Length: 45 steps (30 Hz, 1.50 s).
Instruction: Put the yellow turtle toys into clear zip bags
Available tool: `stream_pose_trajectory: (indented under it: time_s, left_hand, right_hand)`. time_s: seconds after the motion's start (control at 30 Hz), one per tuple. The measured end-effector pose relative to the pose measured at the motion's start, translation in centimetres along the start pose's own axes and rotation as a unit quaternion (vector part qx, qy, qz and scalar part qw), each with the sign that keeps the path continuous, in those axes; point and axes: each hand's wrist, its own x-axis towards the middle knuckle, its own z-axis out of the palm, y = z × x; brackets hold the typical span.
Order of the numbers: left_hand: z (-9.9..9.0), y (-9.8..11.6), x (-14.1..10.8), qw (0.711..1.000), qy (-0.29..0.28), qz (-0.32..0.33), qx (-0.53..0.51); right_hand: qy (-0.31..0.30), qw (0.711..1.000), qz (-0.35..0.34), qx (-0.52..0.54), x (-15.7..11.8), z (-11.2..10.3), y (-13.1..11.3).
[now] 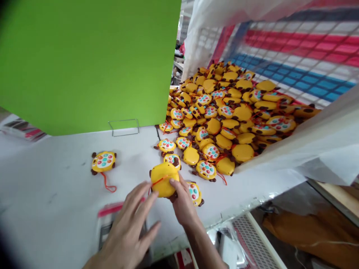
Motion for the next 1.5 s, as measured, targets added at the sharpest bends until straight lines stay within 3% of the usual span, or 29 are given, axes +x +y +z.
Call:
stream_pose_trajectory:
  time_s: [0.1,0.17,0.23,0.33,0.43,0.53,0.73,0.97,1.13,1.27,1.37,1.5]
  left_hand:
    - [-1.1,-0.4,2.0,0.998,0.011,0.042,0.036]
    - [-2.4,-0.9,2.7,0.998,0.052,-0.008,-0.017]
    - [-3.8,-1.6,2.7,0.986,0.068,-0.092,-0.119]
    - [-5.0,-2.6,2.0,0.936,0.047,-0.194,-0.289]
    - [-4.9,-3.2,1.1,0.910,0.022,-0.226,-0.346]
    - [-4.6,-3.2,0.6,0.916,0.004,-0.225,-0.331]
    - [-4.7,-3.1,0.2,0.977,0.034,-0.149,-0.146]
    - [-5.0,-4.0,-0.4,0.975,0.010,-0.152,-0.160]
    - [-5.0,-4.7,-0.4,0.970,0.069,-0.185,-0.144]
    - [-4.7,-4.7,0.1,0.959,0.067,-0.199,-0.188]
    - [-4.6,-4.8,0.1,0.957,0.079,-0.218,-0.176]
    - [-5.5,-5.9,-0.3,0.962,0.055,-0.236,-0.130]
  right_hand:
    - [-0.095,0.993,-0.028,-0.067,-1.4,1.5,0.5]
    - [-0.149,0.976,-0.051,-0.148,-2.0,1.8,0.5]
    - [-0.141,0.968,-0.056,-0.198,-2.0,1.6,0.5]
    - [-0.077,0.976,-0.046,-0.199,-1.4,1.2,1.2]
    - [-0.109,0.981,-0.018,-0.159,-1.0,1.5,2.3]
    - [-0.140,0.980,-0.017,-0.137,-1.2,2.2,3.5]
    - [-0.106,0.990,-0.050,-0.074,-1.5,2.5,4.6]
    - [-0.161,0.986,0.014,-0.040,-1.9,2.1,4.3]
    - [-0.189,0.976,-0.016,-0.106,-2.3,2.2,4.5]
    - [-0.196,0.974,0.021,-0.112,-2.4,2.2,5.0]
    - [-0.179,0.979,0.003,-0.094,-2.2,2.3,5.8]
    - [-0.155,0.978,-0.043,-0.136,-2.0,2.3,6.5]
